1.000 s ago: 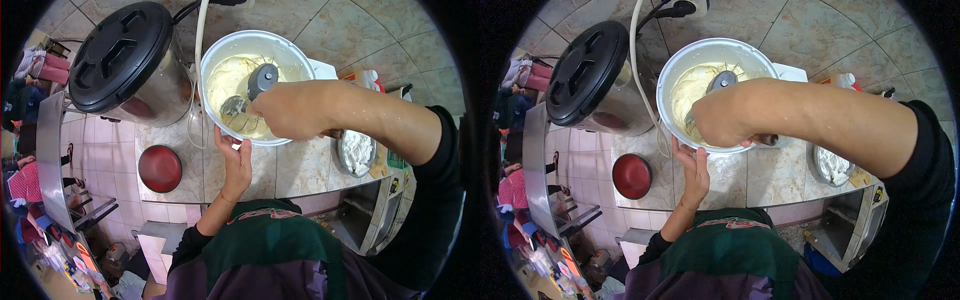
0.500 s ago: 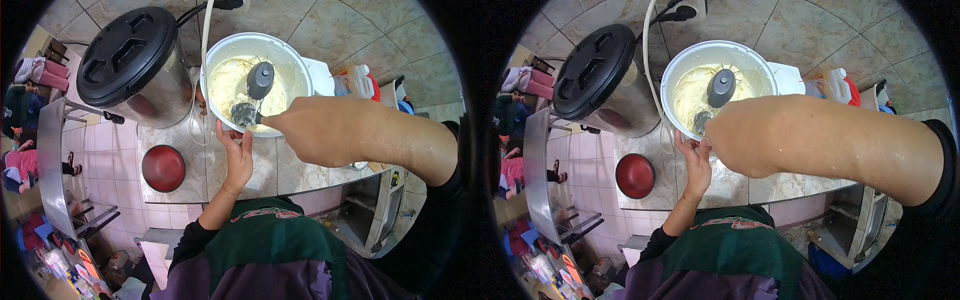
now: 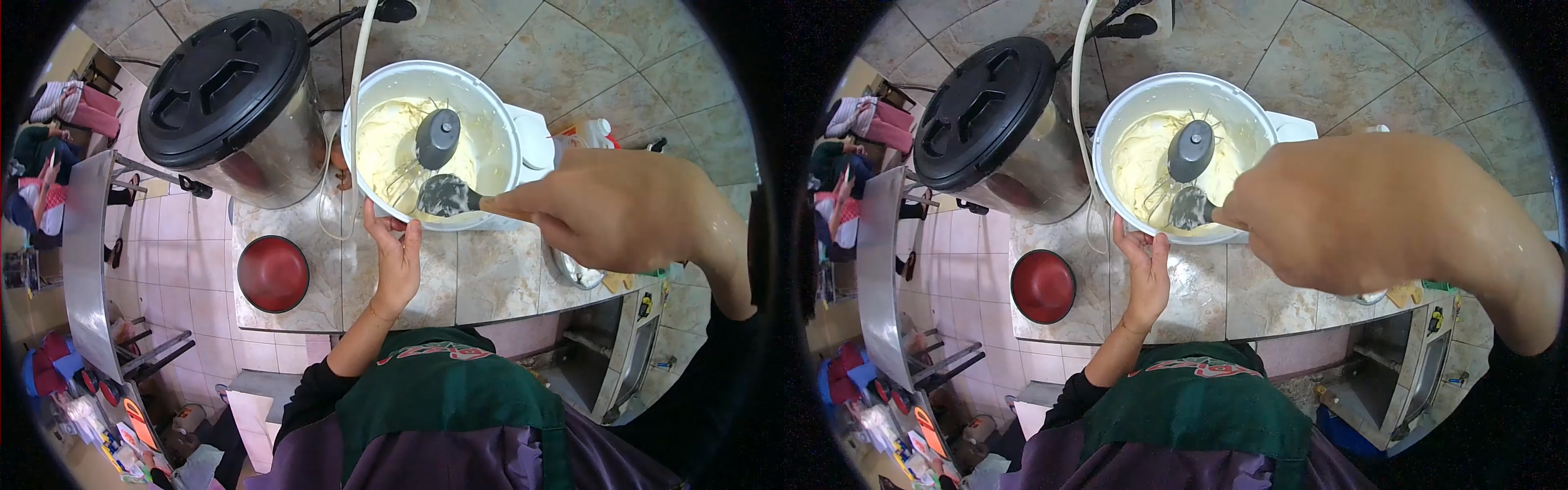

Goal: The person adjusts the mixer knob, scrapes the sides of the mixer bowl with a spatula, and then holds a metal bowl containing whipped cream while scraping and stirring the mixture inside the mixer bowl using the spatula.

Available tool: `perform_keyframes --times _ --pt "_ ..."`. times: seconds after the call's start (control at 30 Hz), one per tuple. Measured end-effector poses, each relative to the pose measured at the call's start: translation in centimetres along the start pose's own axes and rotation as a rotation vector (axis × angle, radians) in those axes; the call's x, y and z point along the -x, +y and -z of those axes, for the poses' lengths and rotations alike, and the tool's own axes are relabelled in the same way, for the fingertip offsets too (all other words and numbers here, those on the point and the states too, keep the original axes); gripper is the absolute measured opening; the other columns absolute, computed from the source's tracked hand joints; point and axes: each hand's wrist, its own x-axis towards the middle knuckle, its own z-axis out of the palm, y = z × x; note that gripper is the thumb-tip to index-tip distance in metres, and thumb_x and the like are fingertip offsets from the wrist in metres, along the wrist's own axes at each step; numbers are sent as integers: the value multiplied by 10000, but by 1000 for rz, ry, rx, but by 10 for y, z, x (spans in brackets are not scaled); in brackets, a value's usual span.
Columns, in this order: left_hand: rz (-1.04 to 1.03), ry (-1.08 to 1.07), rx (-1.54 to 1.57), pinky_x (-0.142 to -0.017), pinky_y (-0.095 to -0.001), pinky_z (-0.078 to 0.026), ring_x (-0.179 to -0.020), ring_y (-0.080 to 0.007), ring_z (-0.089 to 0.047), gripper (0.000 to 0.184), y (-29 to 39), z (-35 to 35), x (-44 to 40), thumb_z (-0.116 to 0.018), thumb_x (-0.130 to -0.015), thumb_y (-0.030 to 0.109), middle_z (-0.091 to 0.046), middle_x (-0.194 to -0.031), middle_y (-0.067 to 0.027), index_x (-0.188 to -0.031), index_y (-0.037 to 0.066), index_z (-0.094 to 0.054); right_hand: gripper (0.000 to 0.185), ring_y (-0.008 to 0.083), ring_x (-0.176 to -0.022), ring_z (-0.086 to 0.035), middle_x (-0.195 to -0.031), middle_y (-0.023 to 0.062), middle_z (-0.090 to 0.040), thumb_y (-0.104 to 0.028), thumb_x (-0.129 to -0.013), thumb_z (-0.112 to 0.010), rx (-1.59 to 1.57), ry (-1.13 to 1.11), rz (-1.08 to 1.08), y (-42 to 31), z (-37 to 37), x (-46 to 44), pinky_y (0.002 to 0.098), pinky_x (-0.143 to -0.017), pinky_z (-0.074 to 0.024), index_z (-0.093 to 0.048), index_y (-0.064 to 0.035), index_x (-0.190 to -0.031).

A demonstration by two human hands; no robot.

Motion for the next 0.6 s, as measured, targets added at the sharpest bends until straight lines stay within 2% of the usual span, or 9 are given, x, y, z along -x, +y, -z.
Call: perform_keyframes --times 0.07,0.13,0.17,0.23,0.27,0.33,0.47,0.57,0.6 --pt "1 5 2 -815 -293 -366 -853 -147 -422 676 -1 0 0 -451 -945 169 -441 -945 -97 -1390 -12 24 432 288 -620 -604 -654 152 -592 -60 -841 -442 6 -15 -51 1 2 7 403 -613 -465 -508 -107 -1266" --pt "3 9 4 -822 -295 -362 -857 -148 -420 677 -1 -1 0 -451 -945 171 -437 -958 -98 -1391 -12 24 444 274 -586 -594 -630 124 -582 -65 -828 -505 155 298 164 14 -2 13 397 -575 -458 -506 -128 -1267" --pt "9 4 10 -827 -295 -360 -866 -148 -417 679 -2 -1 0 -451 -944 172 -432 -971 -100 -1390 -15 25 444 274 -586 -594 -630 124 -582 -65 -828 -505 158 299 165 20 -3 13 397 -575 -458 -506 -128 -1267" --pt "14 -1 14 -832 -295 -358 -875 -148 -415 681 -2 0 -1 -452 -944 174 -428 -984 -103 -1389 -18 26 467 258 -572 -595 -681 94 -597 -43 -810 -542 270 532 227 29 -5 3 381 -563 -462 -501 -142 -1265" --pt "21 -12 12 -819 -290 -404 -888 -156 -412 692 -2 1 0 -464 -939 162 -401 -1000 -105 -1388 -19 31 467 258 -572 -595 -681 94 -597 -43 -810 -542 269 533 228 33 -6 -3 381 -563 -462 -501 -142 -1265" --pt "31 -27 8 -806 -285 -451 -902 -163 -410 704 -3 2 0 -476 -934 149 -374 -1017 -108 -1387 -20 37 478 204 -551 -594 -733 38 -599 -59 -801 -566 760 695 157 39 -6 -18 341 -550 -468 -505 -193 -1256" --pt "-21 -30 30 -805 -280 -445 -916 -170 -405 696 -1 0 -1 -461 -934 129 -371 -1069 -123 -1381 -39 46 430 135 -646 -607 -807 -12 -583 -112 -796 -586 892 822 236 55 6 -65 302 -569 -465 -539 -240 -1203" --pt "-30 -28 47 -813 -280 -438 -936 -174 -402 694 -3 -1 -1 -457 -932 113 -363 -1113 -133 -1381 -39 50 367 99 -725 -565 -819 -44 -544 -173 -777 -623 1111 983 436 64 23 -94 270 -605 -451 -579 -258 -1131" --pt "-16 -31 45 -818 -279 -435 -951 -176 -400 694 -4 0 -1 -456 -931 108 -358 -1136 -138 -1383 -36 51 299 104 -739 -539 -817 -40 -518 -194 -780 -627 1170 1023 645 69 30 -104 261 -618 -442 -600 -246 -1073"
